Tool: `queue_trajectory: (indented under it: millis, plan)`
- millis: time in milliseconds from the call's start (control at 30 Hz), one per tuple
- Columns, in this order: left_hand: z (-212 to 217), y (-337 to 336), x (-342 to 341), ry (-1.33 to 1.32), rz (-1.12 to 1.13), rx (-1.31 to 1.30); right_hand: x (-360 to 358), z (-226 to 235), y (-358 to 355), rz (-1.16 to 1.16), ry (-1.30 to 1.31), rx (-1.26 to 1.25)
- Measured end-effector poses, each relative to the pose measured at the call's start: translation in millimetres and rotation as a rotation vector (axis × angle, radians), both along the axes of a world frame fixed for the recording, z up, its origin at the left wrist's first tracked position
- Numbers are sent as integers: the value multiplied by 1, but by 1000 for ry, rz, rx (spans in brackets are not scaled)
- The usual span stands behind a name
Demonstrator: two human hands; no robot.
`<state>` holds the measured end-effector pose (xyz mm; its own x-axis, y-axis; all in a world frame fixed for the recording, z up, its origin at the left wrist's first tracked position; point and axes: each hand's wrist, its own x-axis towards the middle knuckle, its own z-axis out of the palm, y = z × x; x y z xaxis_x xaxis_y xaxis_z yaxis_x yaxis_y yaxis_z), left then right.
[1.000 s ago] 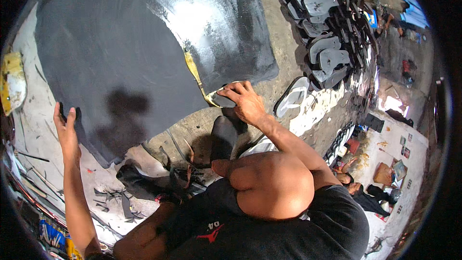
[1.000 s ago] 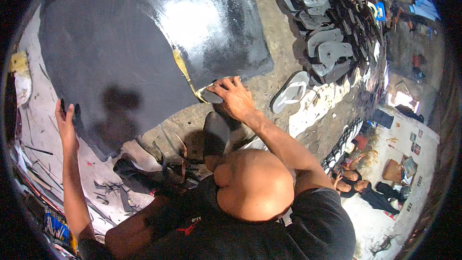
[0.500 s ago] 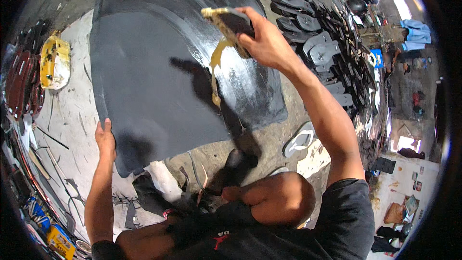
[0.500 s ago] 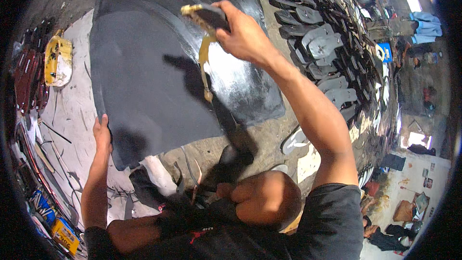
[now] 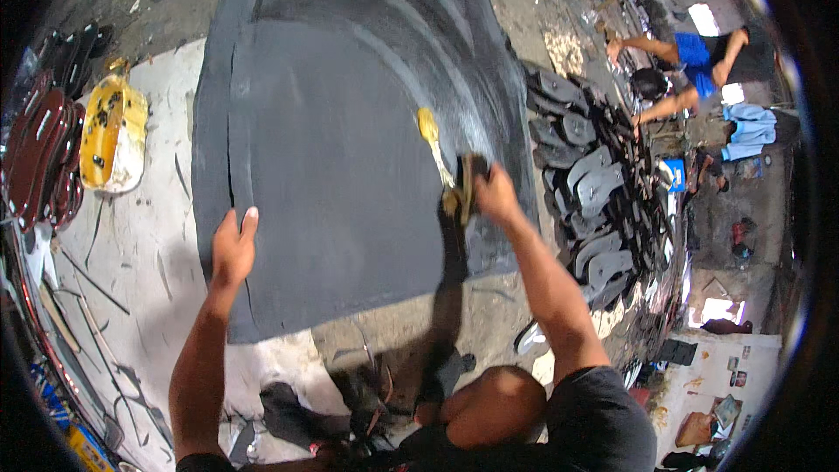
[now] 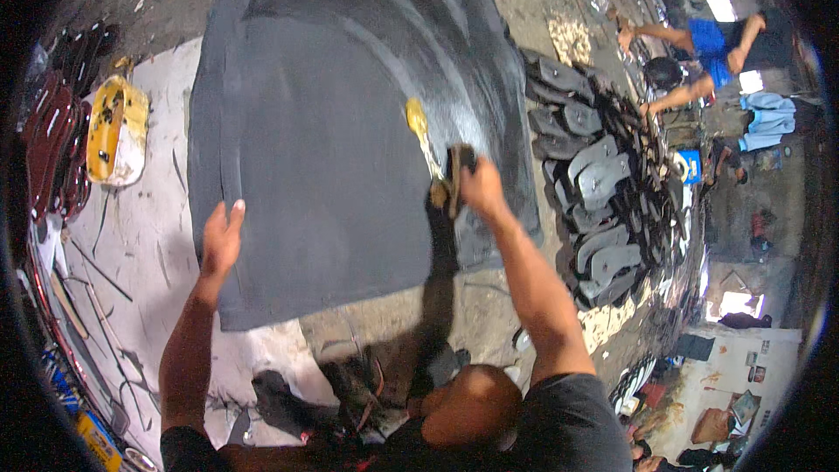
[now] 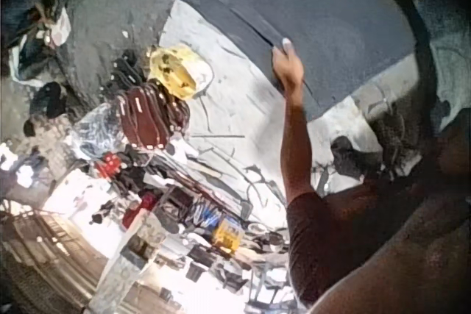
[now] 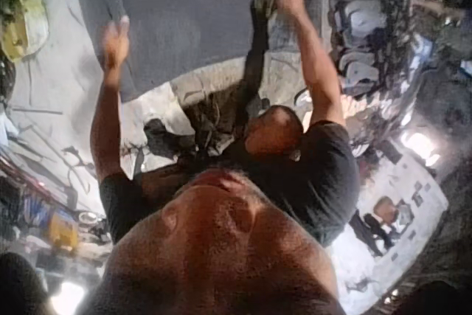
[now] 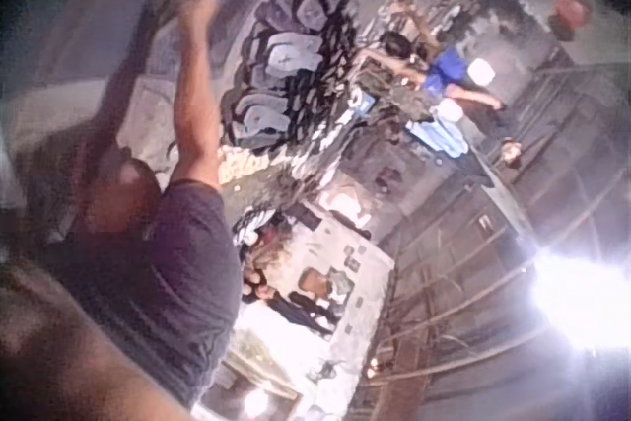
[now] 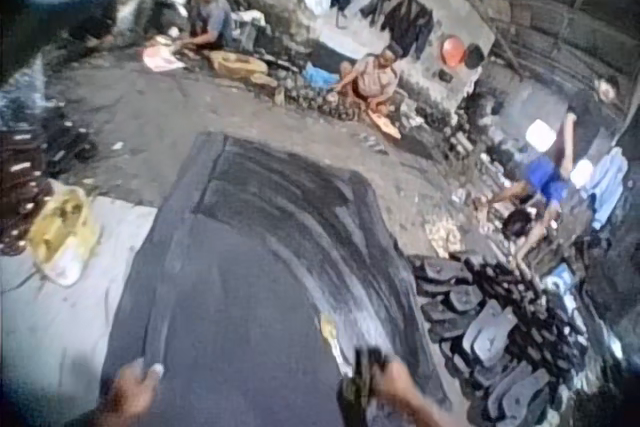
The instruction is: The person sits on the floor and uses a brush to apply a yellow adhesive from a container onto the soles of flip-flops and a large black rubber sheet. The person handles the items one at a time, coating surfaces and placing them aside.
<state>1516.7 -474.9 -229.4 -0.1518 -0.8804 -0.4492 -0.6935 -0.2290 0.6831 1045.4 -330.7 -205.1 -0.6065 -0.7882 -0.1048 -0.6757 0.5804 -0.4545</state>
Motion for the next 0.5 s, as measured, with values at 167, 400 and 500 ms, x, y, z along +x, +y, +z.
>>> queue_trajectory:
  millis: [167,400,500]
  plan:
    - [-48,-74,79,-213,-95,-738,20,-14,-76,-134,-23,59]
    - [-51,-87,69,-360,-158,-814,37,-30,-284,-21,35,32]
    - [-42,-91,70,-332,-143,-766,86,-23,-375,46,-136,22]
